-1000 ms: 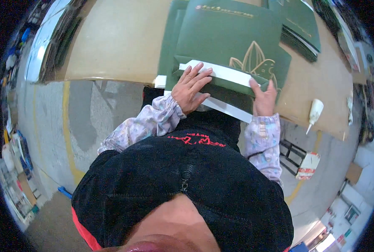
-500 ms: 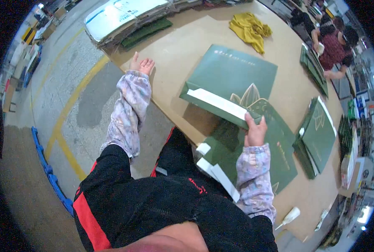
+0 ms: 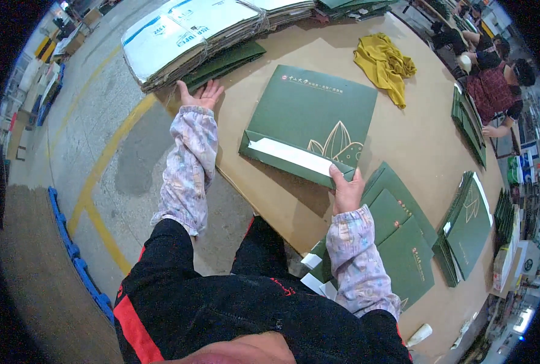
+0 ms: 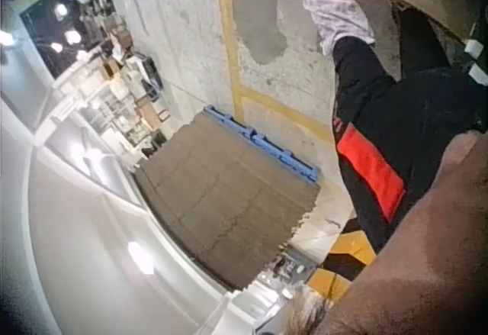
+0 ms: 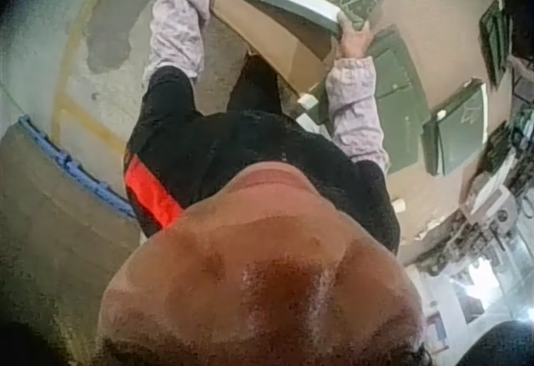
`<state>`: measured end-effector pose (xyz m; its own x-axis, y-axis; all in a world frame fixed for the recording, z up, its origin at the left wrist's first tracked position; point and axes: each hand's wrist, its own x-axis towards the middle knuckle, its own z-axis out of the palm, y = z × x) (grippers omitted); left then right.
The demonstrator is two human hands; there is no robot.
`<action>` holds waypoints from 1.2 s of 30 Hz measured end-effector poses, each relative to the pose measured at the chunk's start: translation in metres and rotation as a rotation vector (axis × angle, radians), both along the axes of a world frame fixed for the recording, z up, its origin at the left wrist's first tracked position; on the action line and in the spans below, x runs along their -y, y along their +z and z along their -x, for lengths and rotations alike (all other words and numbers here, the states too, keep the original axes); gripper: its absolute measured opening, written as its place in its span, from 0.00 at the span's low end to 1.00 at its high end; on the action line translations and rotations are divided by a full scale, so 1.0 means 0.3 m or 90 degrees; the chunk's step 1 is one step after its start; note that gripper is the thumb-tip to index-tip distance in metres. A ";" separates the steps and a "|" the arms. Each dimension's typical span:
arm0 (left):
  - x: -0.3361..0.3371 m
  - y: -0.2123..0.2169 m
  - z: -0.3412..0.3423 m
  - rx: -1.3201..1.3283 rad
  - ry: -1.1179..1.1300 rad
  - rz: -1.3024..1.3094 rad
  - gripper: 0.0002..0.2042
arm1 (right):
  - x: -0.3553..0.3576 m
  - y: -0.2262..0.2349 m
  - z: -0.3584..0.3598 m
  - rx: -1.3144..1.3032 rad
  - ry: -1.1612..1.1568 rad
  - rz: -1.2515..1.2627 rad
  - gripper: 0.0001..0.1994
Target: Folding and applying glue to cardboard folders or boxes in a factory setting.
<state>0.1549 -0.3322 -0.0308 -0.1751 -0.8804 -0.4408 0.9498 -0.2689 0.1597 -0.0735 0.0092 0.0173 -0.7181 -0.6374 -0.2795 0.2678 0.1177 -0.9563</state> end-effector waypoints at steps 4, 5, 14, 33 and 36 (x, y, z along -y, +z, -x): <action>0.078 0.004 -0.051 0.046 -0.049 0.079 0.44 | 0.022 -0.067 -0.003 0.032 -0.011 0.032 0.14; 0.096 0.007 -0.040 0.044 -0.053 0.083 0.44 | 0.027 -0.094 0.008 0.029 -0.014 0.040 0.13; 0.083 0.035 -0.028 -0.078 -0.037 0.171 0.24 | 0.139 -0.070 -0.047 0.133 0.016 0.001 0.12; 0.101 0.109 -0.026 -0.233 -0.064 0.253 0.31 | 0.627 -0.087 -0.260 0.184 0.055 -0.049 0.17; 0.108 0.104 -0.037 -0.251 -0.086 0.259 0.31 | 0.693 -0.006 -0.372 -0.004 0.084 -0.134 0.17</action>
<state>0.1659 -0.3646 0.0004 -0.3794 -0.9239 0.0489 0.9203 -0.3823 -0.0830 0.0380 -0.1987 0.0155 -0.6344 -0.6540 -0.4121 0.2317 0.3477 -0.9085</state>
